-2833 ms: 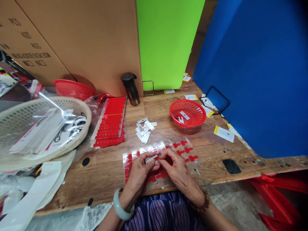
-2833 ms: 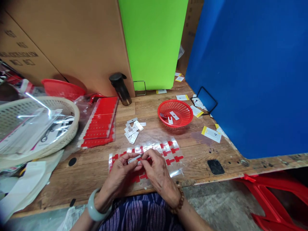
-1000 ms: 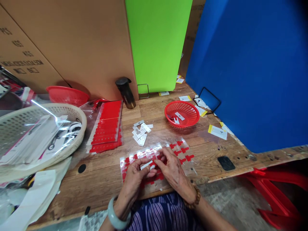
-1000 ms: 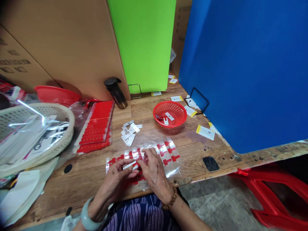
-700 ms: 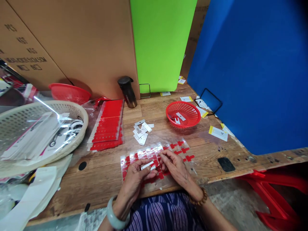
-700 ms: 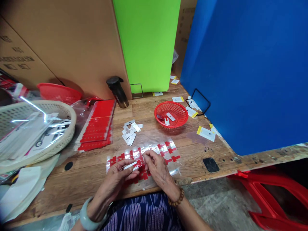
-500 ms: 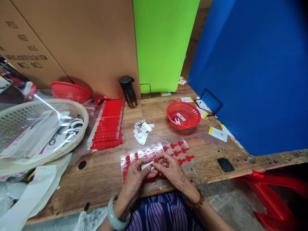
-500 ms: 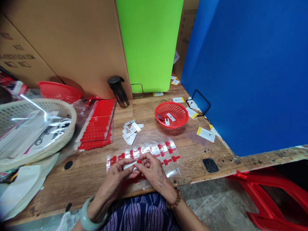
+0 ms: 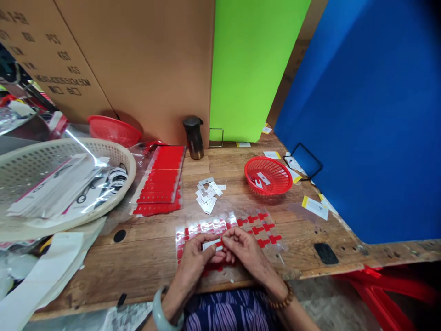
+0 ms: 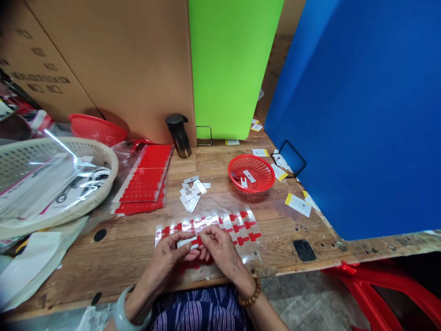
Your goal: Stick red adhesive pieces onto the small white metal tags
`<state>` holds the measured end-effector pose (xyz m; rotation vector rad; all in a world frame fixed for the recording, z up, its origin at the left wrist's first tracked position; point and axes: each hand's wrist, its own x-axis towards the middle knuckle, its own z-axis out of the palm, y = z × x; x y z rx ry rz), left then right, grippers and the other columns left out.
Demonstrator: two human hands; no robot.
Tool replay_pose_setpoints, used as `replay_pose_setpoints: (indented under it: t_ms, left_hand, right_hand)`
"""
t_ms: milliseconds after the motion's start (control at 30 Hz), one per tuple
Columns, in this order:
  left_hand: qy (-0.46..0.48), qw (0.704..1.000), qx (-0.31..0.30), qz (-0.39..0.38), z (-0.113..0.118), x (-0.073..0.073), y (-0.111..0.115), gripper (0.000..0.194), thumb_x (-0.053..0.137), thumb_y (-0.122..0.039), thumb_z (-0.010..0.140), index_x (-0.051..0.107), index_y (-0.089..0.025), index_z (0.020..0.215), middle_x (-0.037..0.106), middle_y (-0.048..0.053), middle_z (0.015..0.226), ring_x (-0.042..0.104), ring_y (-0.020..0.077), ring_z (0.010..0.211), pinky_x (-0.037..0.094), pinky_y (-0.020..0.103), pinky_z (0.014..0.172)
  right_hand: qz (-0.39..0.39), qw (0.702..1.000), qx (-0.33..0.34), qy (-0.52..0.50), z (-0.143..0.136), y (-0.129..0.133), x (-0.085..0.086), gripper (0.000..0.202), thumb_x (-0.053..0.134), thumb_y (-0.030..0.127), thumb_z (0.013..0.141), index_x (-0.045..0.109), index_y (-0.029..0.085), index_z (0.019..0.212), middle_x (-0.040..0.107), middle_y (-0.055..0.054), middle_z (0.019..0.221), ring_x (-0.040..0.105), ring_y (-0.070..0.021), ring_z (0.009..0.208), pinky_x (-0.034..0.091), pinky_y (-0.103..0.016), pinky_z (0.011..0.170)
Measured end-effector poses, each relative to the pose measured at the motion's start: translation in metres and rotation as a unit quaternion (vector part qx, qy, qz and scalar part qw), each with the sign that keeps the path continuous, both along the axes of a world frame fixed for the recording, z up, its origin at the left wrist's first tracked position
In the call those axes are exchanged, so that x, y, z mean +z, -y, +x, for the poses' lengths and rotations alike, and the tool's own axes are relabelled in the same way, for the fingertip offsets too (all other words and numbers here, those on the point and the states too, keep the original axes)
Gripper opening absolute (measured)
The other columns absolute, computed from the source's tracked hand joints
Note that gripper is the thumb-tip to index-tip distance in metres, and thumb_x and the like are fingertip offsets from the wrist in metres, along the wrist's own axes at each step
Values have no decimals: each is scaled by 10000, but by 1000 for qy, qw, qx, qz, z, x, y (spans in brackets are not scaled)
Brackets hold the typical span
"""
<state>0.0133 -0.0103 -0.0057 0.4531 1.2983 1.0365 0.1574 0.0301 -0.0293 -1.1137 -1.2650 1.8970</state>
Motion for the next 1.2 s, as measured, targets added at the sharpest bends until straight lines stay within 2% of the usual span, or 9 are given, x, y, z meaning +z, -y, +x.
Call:
replay_pose_setpoints:
  t_ms: [233, 433, 567, 667, 733, 833, 933, 1000, 1200]
  left_hand:
    - [-13, 1000, -18, -2, 2, -9, 0, 230, 699, -232, 659, 614, -143, 853, 697, 44, 571, 679, 179, 555, 512, 253, 573]
    - [27, 999, -34, 30, 0, -15, -2, 374, 722, -329, 660, 622, -143, 969, 711, 57, 670, 693, 205, 640, 524, 300, 650]
    - [21, 999, 9, 45, -6, -19, -7, 490, 738, -392, 646, 594, -130, 1035, 697, 74, 765, 682, 194, 698, 526, 294, 656]
    - [19, 998, 42, 45, -10, -24, -10, 499, 756, -380, 631, 585, -128, 1026, 675, 74, 813, 675, 183, 740, 524, 292, 694]
    - [28, 998, 44, 45, -11, -31, -10, 495, 765, -385, 621, 590, -129, 1006, 659, 63, 804, 672, 180, 747, 522, 295, 710]
    - [39, 998, 38, 43, -11, -42, -11, 511, 774, -407, 600, 594, -130, 990, 650, 55, 799, 670, 176, 739, 516, 287, 702]
    - [37, 998, 29, 43, -10, -49, -11, 500, 766, -408, 611, 591, -134, 991, 661, 72, 850, 671, 176, 745, 511, 281, 695]
    - [30, 998, 25, 47, -10, -49, -10, 470, 754, -398, 630, 595, -133, 984, 665, 80, 864, 672, 180, 755, 509, 285, 701]
    - [19, 998, 31, 45, -9, -45, -10, 461, 751, -404, 619, 601, -134, 960, 662, 67, 833, 669, 190, 756, 509, 290, 697]
  right_hand:
    - [4, 999, 39, 30, 2, -7, -5, 349, 675, 483, 720, 514, 173, 733, 561, 56, 483, 505, -82, 380, 355, -184, 394]
    - [-37, 999, 31, -2, 8, -11, -6, 332, 724, 433, 697, 543, 154, 708, 599, 26, 517, 537, -87, 390, 375, -180, 395]
    - [-33, 993, -108, -42, 25, -36, 9, 311, 784, 370, 646, 558, 163, 695, 624, 16, 539, 551, -88, 415, 397, -176, 399]
    - [-9, 952, -273, -136, 38, -63, 25, 244, 790, 294, 638, 602, 196, 759, 675, 11, 662, 615, -105, 545, 493, -199, 496]
    - [-9, 938, -305, -165, 39, -76, 31, 240, 769, 302, 661, 629, 205, 829, 703, -10, 770, 644, -119, 629, 533, -223, 569]
    - [-6, 963, -243, -118, 25, -84, 27, 300, 749, 356, 676, 613, 198, 892, 698, -36, 850, 656, -140, 663, 539, -254, 586]
    - [121, 982, -136, 57, 1, -93, 13, 314, 643, 435, 750, 563, 183, 918, 661, -32, 802, 627, -136, 591, 504, -256, 523]
    - [215, 959, -71, 169, -16, -104, 5, 282, 563, 428, 789, 561, 164, 887, 621, -16, 709, 595, -140, 564, 485, -262, 517]
    - [322, 907, -41, 268, -51, -146, -6, 97, 574, 198, 716, 599, 155, 799, 613, -50, 802, 546, -183, 808, 412, -299, 752]
